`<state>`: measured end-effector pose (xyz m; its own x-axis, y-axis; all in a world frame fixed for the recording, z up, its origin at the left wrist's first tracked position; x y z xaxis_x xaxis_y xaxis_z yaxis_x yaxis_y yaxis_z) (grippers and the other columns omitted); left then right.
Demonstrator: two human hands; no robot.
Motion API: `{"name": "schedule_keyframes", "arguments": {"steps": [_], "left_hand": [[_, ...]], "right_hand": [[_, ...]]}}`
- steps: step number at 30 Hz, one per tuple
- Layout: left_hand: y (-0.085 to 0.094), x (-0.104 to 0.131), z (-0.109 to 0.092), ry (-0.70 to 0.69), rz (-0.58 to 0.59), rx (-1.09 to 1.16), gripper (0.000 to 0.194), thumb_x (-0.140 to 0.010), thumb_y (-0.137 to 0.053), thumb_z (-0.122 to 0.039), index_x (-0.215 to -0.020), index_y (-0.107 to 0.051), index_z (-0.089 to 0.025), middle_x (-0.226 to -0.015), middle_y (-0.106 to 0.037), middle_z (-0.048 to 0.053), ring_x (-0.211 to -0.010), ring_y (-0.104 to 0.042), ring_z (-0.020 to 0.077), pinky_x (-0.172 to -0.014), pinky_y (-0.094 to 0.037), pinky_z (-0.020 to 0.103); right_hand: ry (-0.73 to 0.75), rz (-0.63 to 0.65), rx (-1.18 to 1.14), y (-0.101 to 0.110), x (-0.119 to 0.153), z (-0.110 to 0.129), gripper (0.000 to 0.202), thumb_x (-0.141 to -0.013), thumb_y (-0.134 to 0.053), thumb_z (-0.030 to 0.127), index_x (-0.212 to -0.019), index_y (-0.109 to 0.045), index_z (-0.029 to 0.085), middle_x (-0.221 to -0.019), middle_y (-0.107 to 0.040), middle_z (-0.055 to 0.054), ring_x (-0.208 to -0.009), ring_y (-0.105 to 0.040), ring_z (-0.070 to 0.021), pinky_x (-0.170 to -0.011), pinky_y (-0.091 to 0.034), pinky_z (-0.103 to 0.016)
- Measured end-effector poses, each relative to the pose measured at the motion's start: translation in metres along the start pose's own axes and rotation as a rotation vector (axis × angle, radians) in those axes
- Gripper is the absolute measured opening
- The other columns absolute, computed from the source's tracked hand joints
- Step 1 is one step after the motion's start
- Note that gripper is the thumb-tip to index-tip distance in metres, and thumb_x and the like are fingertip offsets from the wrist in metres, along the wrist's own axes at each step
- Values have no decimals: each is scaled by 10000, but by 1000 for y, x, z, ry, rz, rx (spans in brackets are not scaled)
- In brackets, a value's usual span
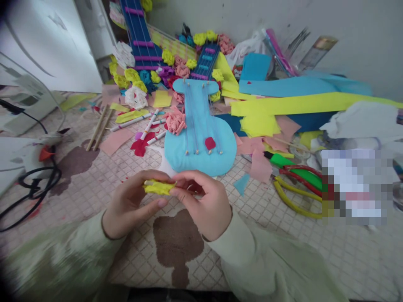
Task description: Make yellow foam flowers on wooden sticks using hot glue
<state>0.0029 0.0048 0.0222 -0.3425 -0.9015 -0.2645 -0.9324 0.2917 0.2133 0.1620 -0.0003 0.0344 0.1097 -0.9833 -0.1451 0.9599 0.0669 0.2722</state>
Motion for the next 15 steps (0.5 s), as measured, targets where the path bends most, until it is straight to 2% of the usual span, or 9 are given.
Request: {"name": "schedule_keyframes", "arguments": {"steps": [4, 7, 11, 15], "left_hand": [[0, -2, 0, 132, -8, 44, 138, -710, -624, -198, -836, -589, -155, -741, -612, 29, -663, -560, 123, -583, -463, 226], [0, -3, 2, 232, -75, 117, 135, -691, -641, -237, -778, -588, -149, -673, -588, 11, -587, -533, 105, -526, -445, 212], [3, -5, 4, 294, -169, 230, 144, -665, -663, -249, -740, -580, -158, -629, -577, -13, -546, -523, 88, -504, -441, 195], [4, -8, 4, 331, -166, 343, 171, -630, -691, -248, -729, -583, -159, -632, -593, -16, -544, -543, 89, -504, -461, 197]], "right_hand": [[-100, 32, -69, -1, -2, -1, 112, -710, -619, 240, -801, -626, 176, -683, -650, -11, -589, -609, -118, -479, -512, -219], [-118, 70, -62, 0, -2, -2, 121, -720, -607, 242, -816, -627, 171, -688, -655, -13, -581, -609, -116, -462, -502, -212], [-69, 84, -12, 2, -4, -3, 100, -742, -580, 215, -816, -628, 167, -737, -657, -16, -633, -609, -112, -552, -516, -225], [-16, 75, 36, 5, -5, -3, 92, -750, -564, 206, -810, -627, 174, -766, -651, -19, -672, -605, -123, -570, -513, -233]]}}
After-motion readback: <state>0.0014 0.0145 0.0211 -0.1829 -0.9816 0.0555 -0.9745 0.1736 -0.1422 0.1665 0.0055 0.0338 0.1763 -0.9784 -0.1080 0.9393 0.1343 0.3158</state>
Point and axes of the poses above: each hand's wrist, its own x-axis away from the middle knuckle, its own y-axis out of the back of the hand, z = x × y, the point moved 2 cm from there along -x, towards the middle knuckle
